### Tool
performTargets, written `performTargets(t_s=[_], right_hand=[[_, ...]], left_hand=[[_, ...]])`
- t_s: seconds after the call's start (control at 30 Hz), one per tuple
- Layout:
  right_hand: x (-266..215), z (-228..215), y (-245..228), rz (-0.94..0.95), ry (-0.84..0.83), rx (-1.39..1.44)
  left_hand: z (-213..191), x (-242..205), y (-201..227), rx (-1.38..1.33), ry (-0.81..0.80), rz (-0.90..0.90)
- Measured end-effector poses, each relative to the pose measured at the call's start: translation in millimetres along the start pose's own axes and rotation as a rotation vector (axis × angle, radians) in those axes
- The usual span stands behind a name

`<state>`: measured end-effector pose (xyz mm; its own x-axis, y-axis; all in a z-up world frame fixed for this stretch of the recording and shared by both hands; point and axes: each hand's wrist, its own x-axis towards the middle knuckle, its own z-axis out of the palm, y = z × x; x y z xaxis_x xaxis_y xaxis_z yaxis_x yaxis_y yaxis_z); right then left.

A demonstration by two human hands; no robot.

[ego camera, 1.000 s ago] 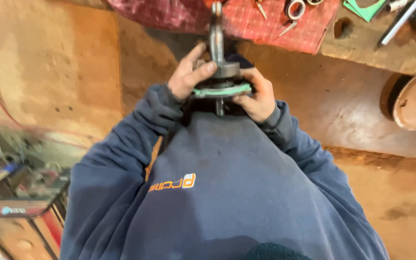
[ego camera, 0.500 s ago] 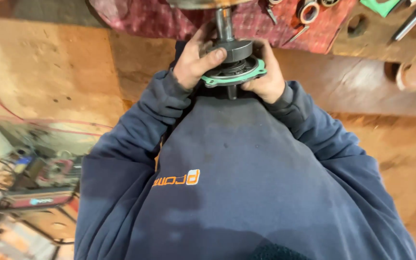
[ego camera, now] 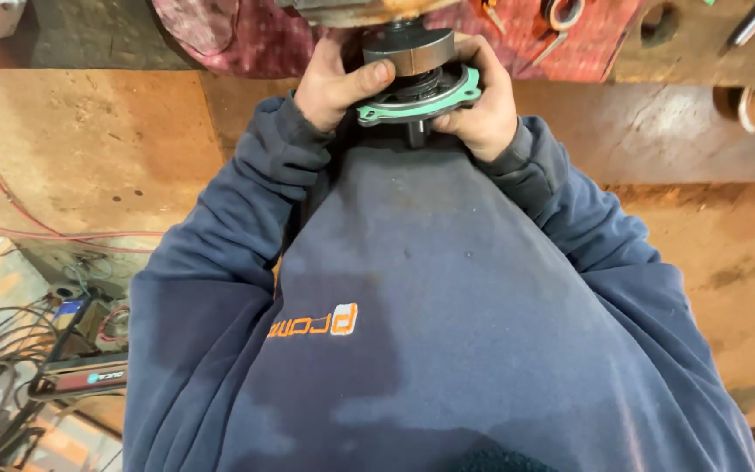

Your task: The person inserts a metal shaft into a green mechanical housing and taps it into place with a hammer. They then place a green gasket onto the assembly and use a wrench to tighten a bolt on the shaft.

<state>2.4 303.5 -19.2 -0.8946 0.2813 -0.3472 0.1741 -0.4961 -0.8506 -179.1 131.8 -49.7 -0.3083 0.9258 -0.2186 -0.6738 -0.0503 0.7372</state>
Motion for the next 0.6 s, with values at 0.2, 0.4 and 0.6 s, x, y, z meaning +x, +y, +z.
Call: performTargets(t_s=[0.2, 0.4, 0.6], right_hand=[[6, -11, -8, -0.05, -0.066, -0.101], [10, -20, -28, 0.023, -0.102, -0.251], [14, -15, -47, 0.015, -0.104, -0.433]], left_hand=[[-4, 1, -2, 0.034, 0.074, 0.023], [11, -3, 0, -0.003, 0.155, 0.005], [12, -6, -12, -0.079, 0.19, 0.046]])
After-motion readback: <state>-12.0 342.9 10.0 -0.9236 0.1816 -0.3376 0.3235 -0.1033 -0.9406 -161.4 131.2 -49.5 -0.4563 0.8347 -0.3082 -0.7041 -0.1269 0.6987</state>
